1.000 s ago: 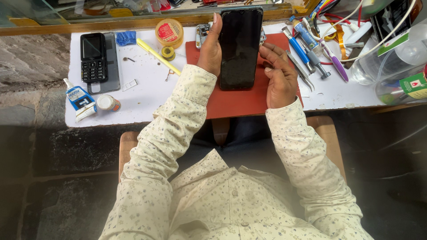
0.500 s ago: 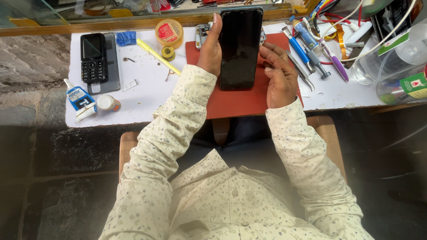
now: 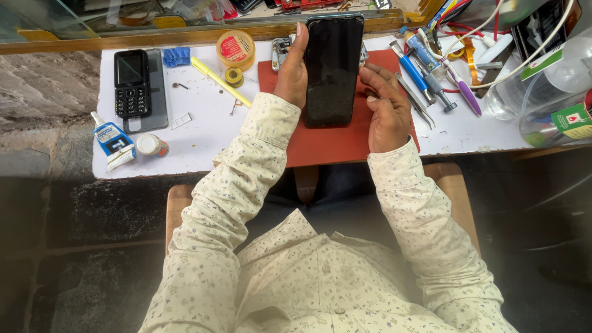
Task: The person works on a smartphone at a repair bench, prying along the edge of the device, holding and turning the phone, then squeezing adhesive from a tube onto the detached back cover and pressing the cover onto the phone body, pressing around its edges.
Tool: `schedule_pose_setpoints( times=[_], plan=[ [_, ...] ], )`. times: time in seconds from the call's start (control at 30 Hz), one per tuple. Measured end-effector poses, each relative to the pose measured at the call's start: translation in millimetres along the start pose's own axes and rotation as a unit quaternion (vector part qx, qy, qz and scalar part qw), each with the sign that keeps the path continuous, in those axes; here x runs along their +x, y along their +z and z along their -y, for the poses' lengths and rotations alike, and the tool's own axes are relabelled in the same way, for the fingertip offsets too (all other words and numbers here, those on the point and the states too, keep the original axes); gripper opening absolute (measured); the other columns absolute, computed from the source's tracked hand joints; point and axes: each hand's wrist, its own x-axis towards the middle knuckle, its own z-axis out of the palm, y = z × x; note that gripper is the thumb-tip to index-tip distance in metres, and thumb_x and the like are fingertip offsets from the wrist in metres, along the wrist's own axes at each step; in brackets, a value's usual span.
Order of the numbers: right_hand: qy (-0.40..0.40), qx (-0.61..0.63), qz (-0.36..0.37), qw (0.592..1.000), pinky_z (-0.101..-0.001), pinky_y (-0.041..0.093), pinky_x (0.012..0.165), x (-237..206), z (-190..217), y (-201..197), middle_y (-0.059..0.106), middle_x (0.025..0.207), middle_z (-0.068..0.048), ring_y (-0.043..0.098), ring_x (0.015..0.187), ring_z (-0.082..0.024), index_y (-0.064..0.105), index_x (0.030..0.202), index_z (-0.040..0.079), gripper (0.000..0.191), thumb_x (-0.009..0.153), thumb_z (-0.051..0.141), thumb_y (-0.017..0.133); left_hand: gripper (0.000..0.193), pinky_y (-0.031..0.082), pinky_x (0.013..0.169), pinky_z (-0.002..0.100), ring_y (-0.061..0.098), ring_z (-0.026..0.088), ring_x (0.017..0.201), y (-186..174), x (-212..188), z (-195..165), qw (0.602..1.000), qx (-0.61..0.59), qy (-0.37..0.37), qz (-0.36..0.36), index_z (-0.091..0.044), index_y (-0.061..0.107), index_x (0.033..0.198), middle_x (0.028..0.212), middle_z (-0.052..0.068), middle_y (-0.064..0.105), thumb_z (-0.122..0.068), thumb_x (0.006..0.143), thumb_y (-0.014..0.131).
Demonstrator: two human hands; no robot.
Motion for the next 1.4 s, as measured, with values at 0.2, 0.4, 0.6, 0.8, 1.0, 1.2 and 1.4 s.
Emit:
schedule_pose_setpoints(
  times=[0.2,0.4,0.6,0.8,1.0,1.2,1.4],
  plan=[
    [0.020,0.013,-0.005,1.000,-0.0345,0.040,0.118,-1.4,1.5,1.8,0.053,0.145,-0.011,0.052,0.134,-0.020,0.066,0.133,-0.005,0.054,0.084,0.004,0.045,0.074,0.039,0.122,0.036,0.049,0.019,0.142,0.7,-1.8,-1.5,1.000,-0.003,-0.015,0.000,-0.003,0.045,0.151,0.148,0.011,0.053,-0.058,0.103,0.054],
    [0.012,-0.006,0.010,1.000,-0.0329,0.041,0.116,-0.5,4.5,3.3,0.056,0.140,-0.010,0.053,0.129,-0.019,0.066,0.135,-0.003,0.055,0.083,0.002,0.045,0.078,0.041,0.120,0.037,0.049,0.021,0.141,4.3,-2.7,-5.9,1.000,-0.003,-0.027,-0.006,-0.002,0.045,0.151,0.148,0.013,0.053,-0.060,0.101,0.055],
    [0.008,-0.003,0.004,1.000,-0.0331,0.041,0.117,0.9,4.8,3.2,0.057,0.140,-0.010,0.053,0.131,-0.019,0.066,0.134,-0.003,0.055,0.083,0.002,0.045,0.081,0.039,0.121,0.036,0.048,0.021,0.142,6.1,-1.7,-8.0,1.000,0.006,-0.022,-0.001,0.000,0.043,0.153,0.150,0.014,0.051,-0.061,0.101,0.055],
    [0.013,0.001,0.005,1.000,-0.0329,0.040,0.117,1.1,3.7,1.1,0.055,0.143,-0.010,0.053,0.133,-0.020,0.067,0.134,-0.003,0.055,0.083,0.002,0.046,0.081,0.034,0.124,0.035,0.044,0.020,0.145,4.9,0.1,-5.5,1.000,0.017,-0.012,-0.003,0.001,0.042,0.153,0.153,0.014,0.049,-0.061,0.102,0.053],
    [0.013,0.003,0.006,1.000,-0.0329,0.041,0.117,2.5,2.2,0.1,0.052,0.147,-0.010,0.051,0.135,-0.019,0.068,0.132,-0.003,0.052,0.084,0.002,0.048,0.080,0.030,0.126,0.035,0.043,0.020,0.146,2.7,0.4,-3.9,1.000,0.028,0.000,-0.012,-0.001,0.043,0.153,0.153,0.013,0.049,-0.061,0.102,0.054],
    [0.005,0.022,0.003,1.000,-0.0327,0.042,0.117,1.1,-2.9,-3.1,0.056,0.142,-0.009,0.054,0.132,-0.019,0.067,0.131,-0.003,0.049,0.086,0.002,0.048,0.078,0.039,0.122,0.037,0.050,0.021,0.140,5.5,-0.3,-5.7,1.000,0.004,-0.012,0.005,0.000,0.046,0.150,0.147,0.014,0.054,-0.060,0.102,0.055],
    [0.023,0.065,0.012,0.998,-0.0325,0.050,0.110,2.5,-8.1,0.3,0.063,0.128,-0.009,0.060,0.119,-0.017,0.059,0.137,-0.001,0.047,0.090,-0.002,0.059,0.075,0.051,0.113,0.038,0.058,0.022,0.132,12.4,-4.7,-13.3,0.999,-0.011,-0.025,0.026,0.000,0.049,0.147,0.141,0.016,0.058,-0.059,0.102,0.054]
  ],
)
